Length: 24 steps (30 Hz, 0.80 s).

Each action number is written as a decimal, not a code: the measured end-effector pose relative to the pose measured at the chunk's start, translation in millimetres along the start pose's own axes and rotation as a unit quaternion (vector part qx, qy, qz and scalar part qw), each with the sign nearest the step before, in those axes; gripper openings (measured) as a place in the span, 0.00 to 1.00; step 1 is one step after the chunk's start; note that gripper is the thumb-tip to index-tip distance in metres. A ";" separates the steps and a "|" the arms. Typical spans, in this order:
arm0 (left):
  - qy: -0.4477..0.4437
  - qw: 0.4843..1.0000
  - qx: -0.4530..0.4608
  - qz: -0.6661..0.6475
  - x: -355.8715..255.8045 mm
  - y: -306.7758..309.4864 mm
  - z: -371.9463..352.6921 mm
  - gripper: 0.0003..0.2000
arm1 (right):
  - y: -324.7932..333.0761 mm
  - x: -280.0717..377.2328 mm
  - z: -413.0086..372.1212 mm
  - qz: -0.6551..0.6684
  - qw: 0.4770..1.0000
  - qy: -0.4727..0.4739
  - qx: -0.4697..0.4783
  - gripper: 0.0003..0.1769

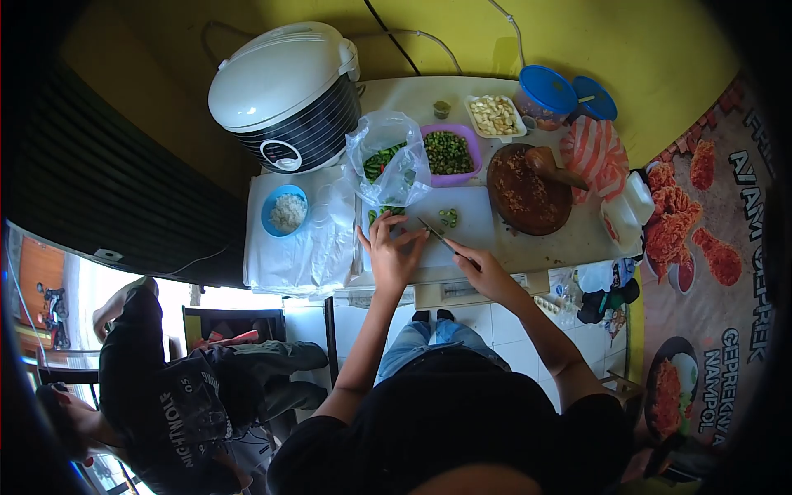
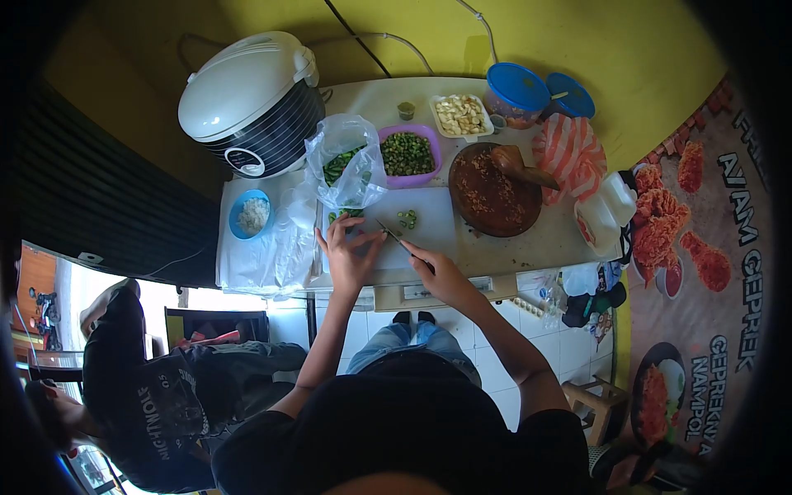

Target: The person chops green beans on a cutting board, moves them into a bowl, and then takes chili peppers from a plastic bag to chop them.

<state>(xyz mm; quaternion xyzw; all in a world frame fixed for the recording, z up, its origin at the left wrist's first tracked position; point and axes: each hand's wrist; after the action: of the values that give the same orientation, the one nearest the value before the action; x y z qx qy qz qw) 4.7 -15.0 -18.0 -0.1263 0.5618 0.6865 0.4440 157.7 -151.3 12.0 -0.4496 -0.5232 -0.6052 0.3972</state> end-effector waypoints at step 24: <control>-0.023 0.999 -0.009 0.029 6.9 -0.2 -10.8 0.07 | 1.4 6.8 -12.3 -0.065 0.996 0.054 -0.025 0.25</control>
<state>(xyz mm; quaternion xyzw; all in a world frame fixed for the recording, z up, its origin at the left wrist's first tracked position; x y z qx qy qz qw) -2.6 -21.3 -26.4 -0.0984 0.5490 0.7066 0.4356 155.6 -163.8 18.3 -0.3909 -0.5142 -0.6658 0.3734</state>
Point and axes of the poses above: each hand's wrist, its own z-axis towards the middle knuckle, its own y-axis out of the back of the hand, x = y × z, and after that the axes turned 12 degrees about y, right-handed
